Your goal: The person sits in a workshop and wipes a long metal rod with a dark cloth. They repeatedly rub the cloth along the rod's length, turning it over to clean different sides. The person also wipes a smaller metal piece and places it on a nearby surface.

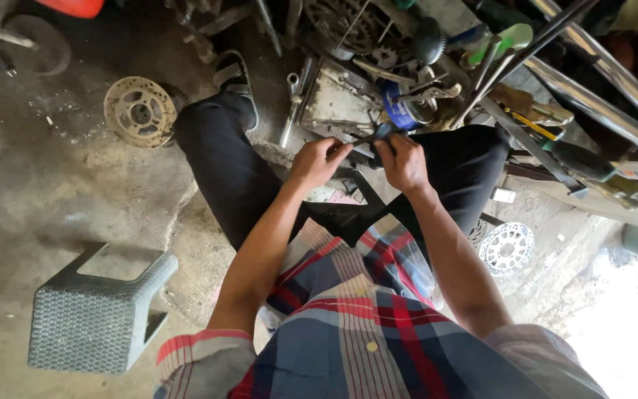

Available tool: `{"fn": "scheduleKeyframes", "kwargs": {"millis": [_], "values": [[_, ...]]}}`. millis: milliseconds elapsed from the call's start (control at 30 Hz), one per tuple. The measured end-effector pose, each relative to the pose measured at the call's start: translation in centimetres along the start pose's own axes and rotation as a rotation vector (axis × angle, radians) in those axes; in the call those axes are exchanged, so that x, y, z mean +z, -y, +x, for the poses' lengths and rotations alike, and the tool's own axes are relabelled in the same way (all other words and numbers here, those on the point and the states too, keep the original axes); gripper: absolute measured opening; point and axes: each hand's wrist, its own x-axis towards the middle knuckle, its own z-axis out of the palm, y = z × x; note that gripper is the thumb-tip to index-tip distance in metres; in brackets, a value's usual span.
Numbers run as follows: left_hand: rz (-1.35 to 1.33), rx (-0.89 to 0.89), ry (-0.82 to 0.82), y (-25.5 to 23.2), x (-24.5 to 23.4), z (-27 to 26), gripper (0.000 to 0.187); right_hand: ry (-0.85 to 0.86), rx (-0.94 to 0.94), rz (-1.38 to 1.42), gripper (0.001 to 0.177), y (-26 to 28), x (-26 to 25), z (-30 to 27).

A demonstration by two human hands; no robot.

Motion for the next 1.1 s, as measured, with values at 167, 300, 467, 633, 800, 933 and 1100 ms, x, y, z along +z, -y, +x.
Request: {"fn": "scheduleKeyframes", "kwargs": {"millis": [167, 300, 467, 633, 800, 933, 1100], "values": [[-0.27, -0.287, 0.313, -3.2, -3.1, -0.2, 0.043, 0.018, -0.091, -0.044, 0.024, -1.4, 1.0, -0.9], [-0.808, -0.381, 0.592, -4.5, -5.2, 0.3, 0.045, 0.063, 0.025, -0.072, 0.027, -3.1, 2.3, -0.8], [-0.987, -0.233, 0.714, -6.8, -6.2, 0.1, 0.048, 0.142, -0.079, -0.025, 0.018, -6.4, 5.5, -1.5], [-0.719, 0.004, 0.614, -8.2, -4.0, 0.6, 0.047, 0.378, 0.013, 0.051, 0.013, -4.8, 8.1, -2.0], [-0.109, -0.043, 0.051, -7.5, -3.2, 1.2, 0.031, 0.575, -0.165, -0.133, 0.034, -0.3, 6.2, -2.2], [0.058, -0.008, -0.153, -5.2, -4.4, 1.4, 0.036, 0.328, -0.464, 0.003, 0.031, 0.9, 6.0, -3.3], [0.396, -0.242, -0.126, 5.4, -3.8, 2.5, 0.035, 0.316, -0.588, 0.127, 0.035, 2.3, 5.0, -3.0]]}}
